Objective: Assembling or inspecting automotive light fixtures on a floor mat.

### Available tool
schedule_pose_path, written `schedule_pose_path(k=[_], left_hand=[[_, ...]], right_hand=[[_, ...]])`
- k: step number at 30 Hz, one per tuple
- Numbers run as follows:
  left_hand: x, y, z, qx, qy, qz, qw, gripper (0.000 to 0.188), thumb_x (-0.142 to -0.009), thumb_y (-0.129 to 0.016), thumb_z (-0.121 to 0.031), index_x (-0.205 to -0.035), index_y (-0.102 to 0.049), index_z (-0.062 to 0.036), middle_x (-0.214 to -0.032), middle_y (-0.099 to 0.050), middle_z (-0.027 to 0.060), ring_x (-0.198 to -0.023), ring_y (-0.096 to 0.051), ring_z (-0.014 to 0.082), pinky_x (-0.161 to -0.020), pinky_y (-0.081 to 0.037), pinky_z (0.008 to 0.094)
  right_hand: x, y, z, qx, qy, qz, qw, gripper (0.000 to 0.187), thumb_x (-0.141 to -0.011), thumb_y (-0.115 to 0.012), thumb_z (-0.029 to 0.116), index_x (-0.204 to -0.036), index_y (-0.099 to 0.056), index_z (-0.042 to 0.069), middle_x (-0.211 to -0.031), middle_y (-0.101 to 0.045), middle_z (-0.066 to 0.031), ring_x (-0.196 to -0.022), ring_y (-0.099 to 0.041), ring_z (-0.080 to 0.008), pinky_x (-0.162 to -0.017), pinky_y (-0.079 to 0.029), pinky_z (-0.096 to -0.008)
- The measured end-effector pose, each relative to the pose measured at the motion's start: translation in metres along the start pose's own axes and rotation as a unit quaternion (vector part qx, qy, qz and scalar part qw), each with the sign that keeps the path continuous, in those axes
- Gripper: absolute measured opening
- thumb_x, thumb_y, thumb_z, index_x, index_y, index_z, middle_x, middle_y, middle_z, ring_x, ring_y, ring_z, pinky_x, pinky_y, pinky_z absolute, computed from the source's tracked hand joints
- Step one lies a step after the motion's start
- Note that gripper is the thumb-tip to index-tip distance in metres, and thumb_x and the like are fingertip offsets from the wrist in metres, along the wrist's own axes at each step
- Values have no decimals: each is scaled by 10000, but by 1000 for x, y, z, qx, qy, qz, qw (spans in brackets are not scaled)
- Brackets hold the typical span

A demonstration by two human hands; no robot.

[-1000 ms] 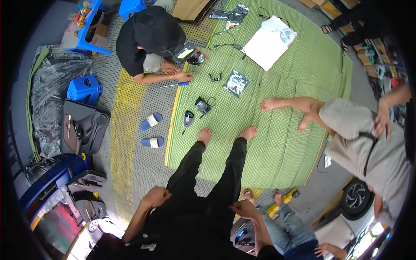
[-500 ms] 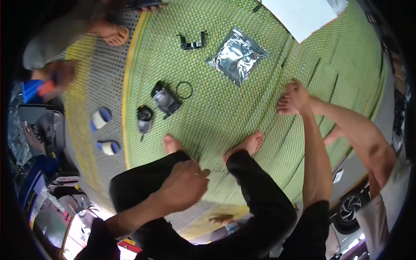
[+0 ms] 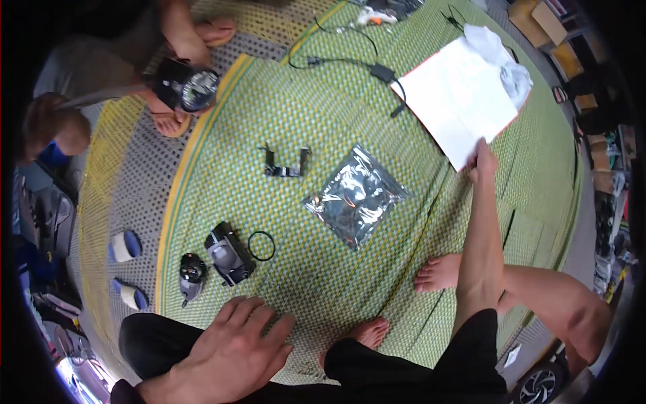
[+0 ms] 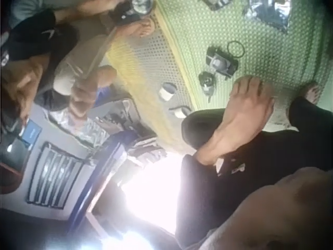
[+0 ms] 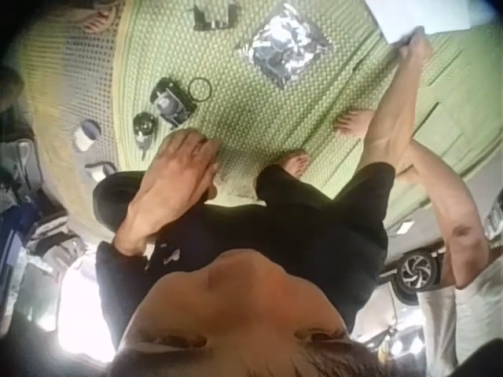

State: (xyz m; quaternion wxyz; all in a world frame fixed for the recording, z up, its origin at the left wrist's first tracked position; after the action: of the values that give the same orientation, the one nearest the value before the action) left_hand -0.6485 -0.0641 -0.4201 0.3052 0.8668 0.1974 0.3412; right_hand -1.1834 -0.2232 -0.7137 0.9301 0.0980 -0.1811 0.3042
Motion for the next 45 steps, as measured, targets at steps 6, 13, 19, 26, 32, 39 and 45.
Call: schedule_pose_path(k=[6,13,19,26,32,39,45], left_hand=[[3,-6,-21,66,-57,51,995,367,-862,-670,-134,-1185,-622,33,-1024,-609,182,-1006,-623,338,-923,-499,443],[2,-39,-20,-46,-75,129,988,445,-824,-700,-182,-1202,-597,30,-1017,-604,159,-988,-615,322,-934,-486,441],[2,-30,-20,-40,-109,85,990,502,-802,-716,-216,-1221,-583,26,-1040,-610,161,-1033,-604,332,-932,-481,428],[-2,-48,-1,-116,-86,123,982,447,-861,-635,-173,-1247,-551,34,-1077,-611,196,-1020,-624,360,-937,-479,447],[-17,-66,-4,-59,-135,158,976,407,-868,-622,-152,-1225,-542,24,-1054,-615,202,-1044,-624,378,-933,-487,464],[-14,-90,14,-142,-131,212,958,349,-885,-603,-166,-1181,-564,15,-1071,-635,223,-1061,-641,392,-946,-485,496],[-14,-87,6,-128,-142,170,967,319,-917,-575,-191,-1165,-581,10,-1095,-651,227,-1045,-649,393,-951,-491,500]], right_hand=[[37,-62,16,-91,-39,209,973,147,-955,-657,113,-866,-540,101,-648,-433,64,-458,-310,-21,-384,-229,-197],[76,-77,26,-221,-54,243,943,190,-953,-667,103,-847,-511,126,-663,-427,57,-480,-341,-34,-405,-257,-198],[125,-55,24,-223,-56,272,935,148,-965,-654,101,-914,-519,130,-704,-459,65,-519,-367,-21,-422,-273,-188],[174,-22,14,-201,-95,259,940,137,-958,-676,142,-926,-543,143,-707,-465,83,-533,-363,-2,-432,-283,-162],[226,-17,6,-309,-126,276,902,145,-969,-662,171,-1074,-586,106,-811,-612,50,-549,-480,-6,-431,-373,-157],[272,-28,-12,-282,-138,289,905,168,-965,-695,244,-974,-617,95,-800,-654,9,-609,-574,-81,-524,-438,-222],[243,-11,-30,193,-73,280,938,267,-938,-714,250,-915,-694,-16,-758,-695,-78,-651,-662,-125,-540,-515,-252]])
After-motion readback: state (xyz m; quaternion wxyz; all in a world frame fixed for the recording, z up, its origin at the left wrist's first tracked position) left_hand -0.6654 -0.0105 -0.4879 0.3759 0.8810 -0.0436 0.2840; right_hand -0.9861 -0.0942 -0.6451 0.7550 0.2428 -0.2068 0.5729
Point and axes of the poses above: each hand's wrist, its own x-axis away from the middle knuckle, its own y-axis out of the back of the hand, z = x × y, the point moved 7 cm from there along -x, towards the middle knuckle
